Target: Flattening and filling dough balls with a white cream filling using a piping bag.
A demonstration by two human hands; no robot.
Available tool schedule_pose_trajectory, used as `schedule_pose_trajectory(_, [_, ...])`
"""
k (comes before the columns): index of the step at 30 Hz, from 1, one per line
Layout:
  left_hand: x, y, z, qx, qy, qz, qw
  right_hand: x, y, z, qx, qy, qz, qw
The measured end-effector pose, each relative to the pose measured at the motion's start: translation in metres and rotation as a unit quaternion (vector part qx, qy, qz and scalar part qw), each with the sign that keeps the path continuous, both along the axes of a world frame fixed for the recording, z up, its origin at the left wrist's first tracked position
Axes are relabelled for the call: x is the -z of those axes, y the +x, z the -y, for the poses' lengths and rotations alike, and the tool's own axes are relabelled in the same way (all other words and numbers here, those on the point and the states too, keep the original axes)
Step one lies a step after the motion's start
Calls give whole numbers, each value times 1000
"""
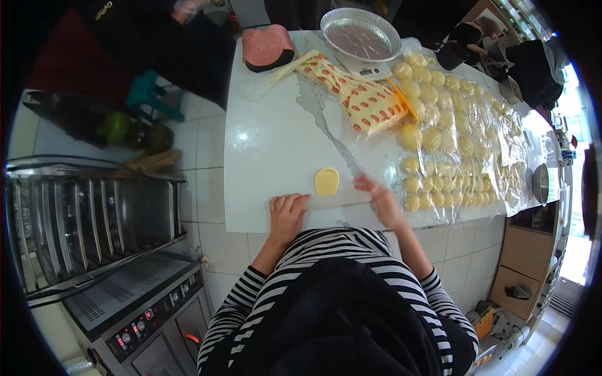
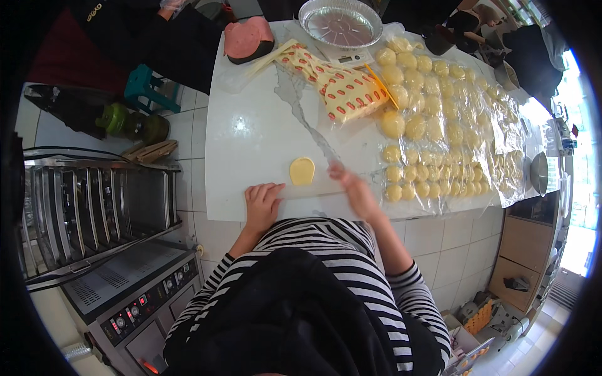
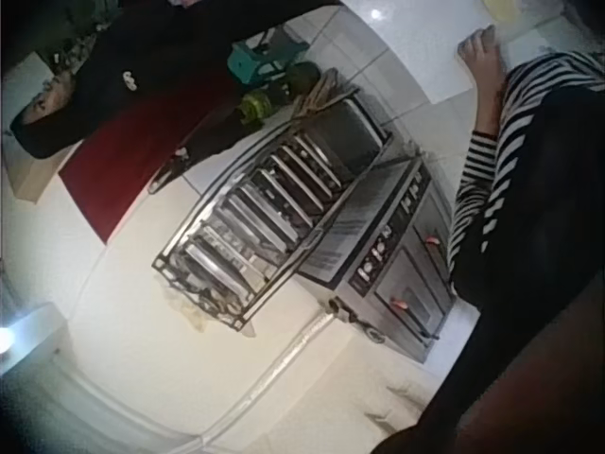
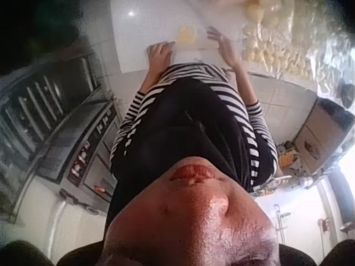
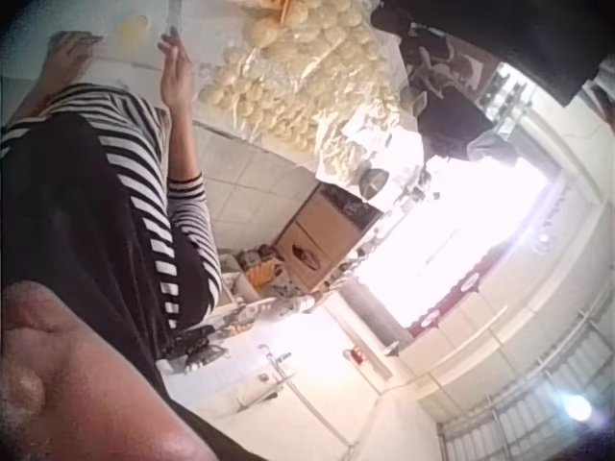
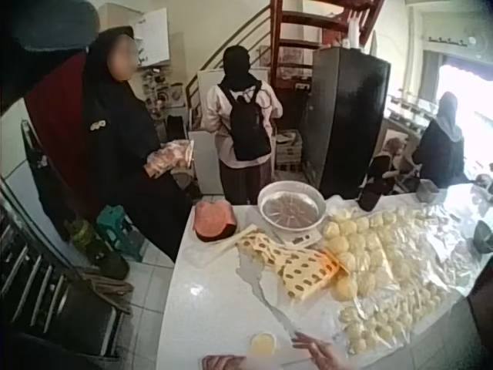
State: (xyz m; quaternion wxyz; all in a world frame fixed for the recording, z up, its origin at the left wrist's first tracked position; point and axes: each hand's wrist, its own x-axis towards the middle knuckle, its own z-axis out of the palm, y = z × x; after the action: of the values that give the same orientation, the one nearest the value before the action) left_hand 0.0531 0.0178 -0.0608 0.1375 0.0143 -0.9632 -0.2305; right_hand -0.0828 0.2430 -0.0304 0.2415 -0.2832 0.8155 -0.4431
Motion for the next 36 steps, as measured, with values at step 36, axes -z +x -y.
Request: schedule_pose_trajectory(36, [15, 19, 56, -419, 215, -280, 836, 11, -52, 100, -64, 68, -284, 954])
